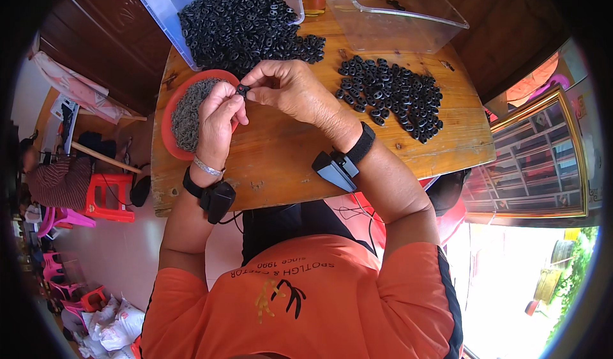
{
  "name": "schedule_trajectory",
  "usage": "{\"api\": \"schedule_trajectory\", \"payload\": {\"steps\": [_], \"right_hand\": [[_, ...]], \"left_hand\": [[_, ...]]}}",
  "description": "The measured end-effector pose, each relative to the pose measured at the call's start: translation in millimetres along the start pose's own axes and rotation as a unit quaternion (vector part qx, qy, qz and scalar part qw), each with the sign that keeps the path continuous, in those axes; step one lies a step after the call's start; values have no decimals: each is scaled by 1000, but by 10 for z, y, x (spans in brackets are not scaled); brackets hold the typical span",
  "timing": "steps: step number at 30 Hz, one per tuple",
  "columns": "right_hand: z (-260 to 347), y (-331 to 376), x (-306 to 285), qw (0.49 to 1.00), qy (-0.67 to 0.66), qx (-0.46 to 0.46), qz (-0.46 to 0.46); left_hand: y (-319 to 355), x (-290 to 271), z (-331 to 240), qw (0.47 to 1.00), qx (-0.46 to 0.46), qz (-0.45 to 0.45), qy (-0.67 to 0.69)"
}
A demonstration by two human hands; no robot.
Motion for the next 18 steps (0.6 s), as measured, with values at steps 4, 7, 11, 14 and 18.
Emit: {"api": "schedule_trajectory", "payload": {"steps": [4, 7, 11, 14, 18], "right_hand": [[117, 30, 102, 996, 85, -36, 11], [45, 25, 101, 991, 128, -39, 5], [24, 21, 90, 992, 111, -52, 4], [52, 30, 120, 989, 138, -48, 6], [49, 40, 105, 988, 149, -46, 1]], "left_hand": [[-1, 8, 46, 999, -13, -1, 40], [5, 41, 104, 994, -64, 10, 86], [15, 38, 84, 992, -75, 13, 100], [34, 34, 85, 992, -83, 11, 92], [35, 56, 88, 991, -101, 20, 89]]}}
Point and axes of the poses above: each hand's wrist, its own y-axis away from the middle knuckle, its own x-axis out of the palm, z = x × y, the point moved 7 cm from there along -y, towards the middle knuckle, and after that the axes turned 14 degrees about -y, right-handed, at the moved point
